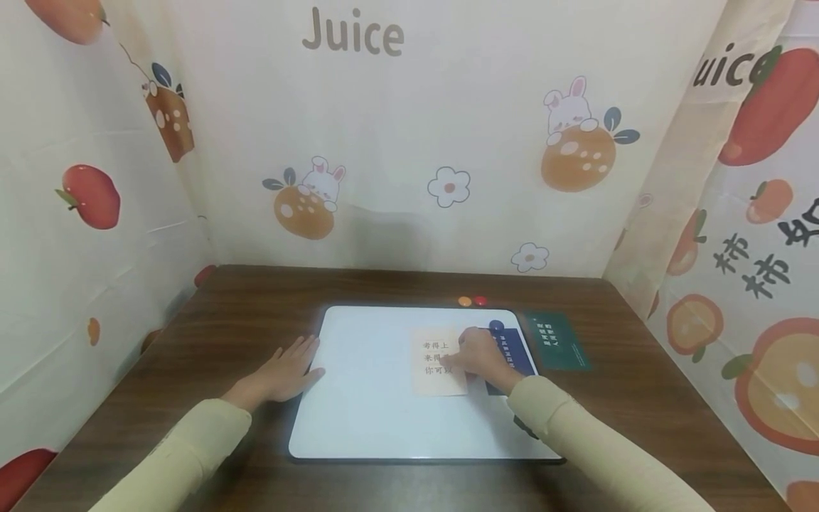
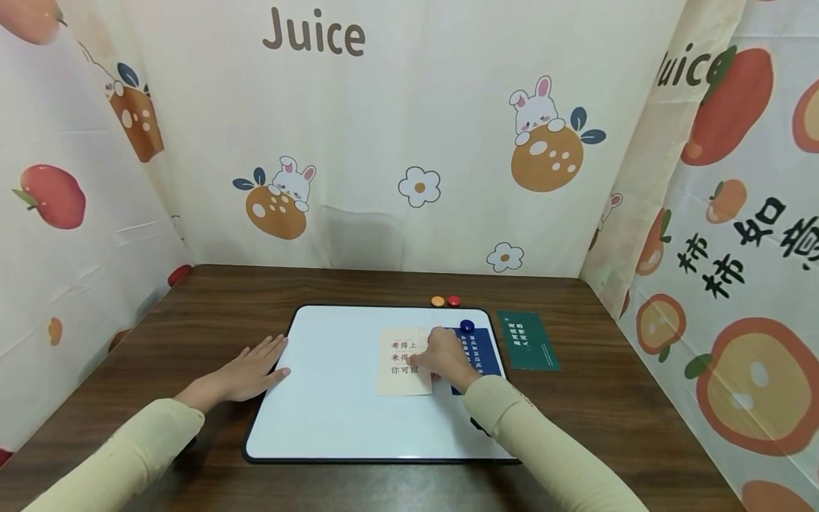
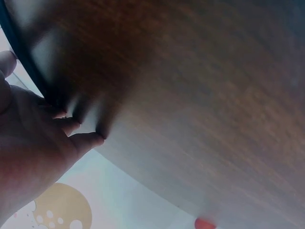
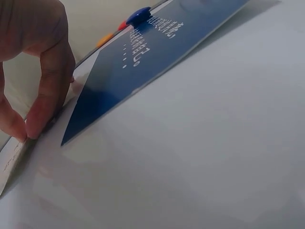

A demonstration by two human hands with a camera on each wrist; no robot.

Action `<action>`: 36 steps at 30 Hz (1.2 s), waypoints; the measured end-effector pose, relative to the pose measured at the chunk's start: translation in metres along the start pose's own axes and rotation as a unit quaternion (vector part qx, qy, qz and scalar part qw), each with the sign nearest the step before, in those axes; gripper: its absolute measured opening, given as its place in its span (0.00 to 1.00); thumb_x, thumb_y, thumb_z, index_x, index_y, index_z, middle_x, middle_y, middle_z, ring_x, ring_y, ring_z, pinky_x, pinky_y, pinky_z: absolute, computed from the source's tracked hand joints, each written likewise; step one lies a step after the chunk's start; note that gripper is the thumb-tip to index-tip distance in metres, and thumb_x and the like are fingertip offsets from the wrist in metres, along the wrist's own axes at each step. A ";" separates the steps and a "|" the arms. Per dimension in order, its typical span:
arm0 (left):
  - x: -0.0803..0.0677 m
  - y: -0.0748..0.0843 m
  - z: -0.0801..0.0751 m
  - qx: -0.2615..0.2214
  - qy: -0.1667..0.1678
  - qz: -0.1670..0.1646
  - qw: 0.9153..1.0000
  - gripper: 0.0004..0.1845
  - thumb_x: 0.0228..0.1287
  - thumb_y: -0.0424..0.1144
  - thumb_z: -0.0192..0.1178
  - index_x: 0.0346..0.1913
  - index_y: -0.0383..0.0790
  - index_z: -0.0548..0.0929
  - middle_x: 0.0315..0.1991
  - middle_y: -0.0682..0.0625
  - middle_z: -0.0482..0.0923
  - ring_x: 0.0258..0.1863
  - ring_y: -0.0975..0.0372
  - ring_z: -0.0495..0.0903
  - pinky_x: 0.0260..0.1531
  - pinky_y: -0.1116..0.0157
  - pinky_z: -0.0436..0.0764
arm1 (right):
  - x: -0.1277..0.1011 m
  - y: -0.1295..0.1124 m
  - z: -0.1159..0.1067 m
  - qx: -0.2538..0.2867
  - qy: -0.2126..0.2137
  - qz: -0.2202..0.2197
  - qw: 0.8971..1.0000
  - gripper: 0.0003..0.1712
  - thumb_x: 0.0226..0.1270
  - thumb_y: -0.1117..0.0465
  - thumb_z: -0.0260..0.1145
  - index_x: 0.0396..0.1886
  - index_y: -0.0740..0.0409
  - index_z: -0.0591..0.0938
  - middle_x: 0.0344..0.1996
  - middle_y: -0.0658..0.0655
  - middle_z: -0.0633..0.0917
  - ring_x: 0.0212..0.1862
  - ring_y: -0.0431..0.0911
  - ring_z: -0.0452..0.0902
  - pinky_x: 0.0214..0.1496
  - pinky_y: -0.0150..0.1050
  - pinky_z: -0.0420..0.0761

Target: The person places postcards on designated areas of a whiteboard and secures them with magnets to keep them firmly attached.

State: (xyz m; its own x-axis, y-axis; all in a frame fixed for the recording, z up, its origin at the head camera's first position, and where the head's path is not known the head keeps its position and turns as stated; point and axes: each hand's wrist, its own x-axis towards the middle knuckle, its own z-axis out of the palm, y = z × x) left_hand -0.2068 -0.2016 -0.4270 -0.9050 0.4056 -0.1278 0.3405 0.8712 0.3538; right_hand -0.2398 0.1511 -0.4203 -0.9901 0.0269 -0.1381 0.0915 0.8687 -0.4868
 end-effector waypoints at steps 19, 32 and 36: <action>-0.002 -0.001 0.004 -0.009 0.001 -0.002 1.000 0.37 0.73 0.50 0.46 0.72 0.25 0.50 0.73 0.31 0.46 0.71 0.38 0.43 0.64 0.36 0.44 | -0.006 -0.006 -0.003 -0.024 0.008 -0.053 0.998 0.35 0.50 0.55 0.77 0.56 0.66 0.76 0.43 0.60 0.82 0.36 0.49 0.77 0.36 0.39 0.80; -0.001 0.000 0.001 -0.008 0.003 0.001 1.000 0.37 0.73 0.49 0.46 0.72 0.25 0.50 0.73 0.31 0.45 0.71 0.38 0.42 0.64 0.36 0.44 | 0.015 -0.002 -0.027 -0.014 0.037 -0.057 0.998 0.27 0.53 0.55 0.75 0.50 0.64 0.80 0.43 0.62 0.83 0.24 0.46 0.78 0.24 0.35 0.79; 0.000 -0.001 0.001 -0.008 0.006 0.003 1.000 0.37 0.73 0.50 0.47 0.72 0.26 0.50 0.73 0.31 0.46 0.71 0.38 0.43 0.64 0.36 0.44 | 0.028 0.007 -0.040 -0.014 0.046 -0.062 0.997 0.24 0.54 0.56 0.74 0.47 0.65 0.82 0.41 0.62 0.83 0.32 0.49 0.80 0.33 0.41 0.82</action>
State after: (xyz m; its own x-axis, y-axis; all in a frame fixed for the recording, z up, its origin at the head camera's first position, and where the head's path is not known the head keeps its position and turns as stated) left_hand -0.2067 -0.2021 -0.4277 -0.9062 0.4069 -0.1153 0.3413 0.8647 0.3686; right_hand -0.2714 0.1783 -0.3930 -0.9993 -0.0375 0.0024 -0.0342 0.8812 -0.4714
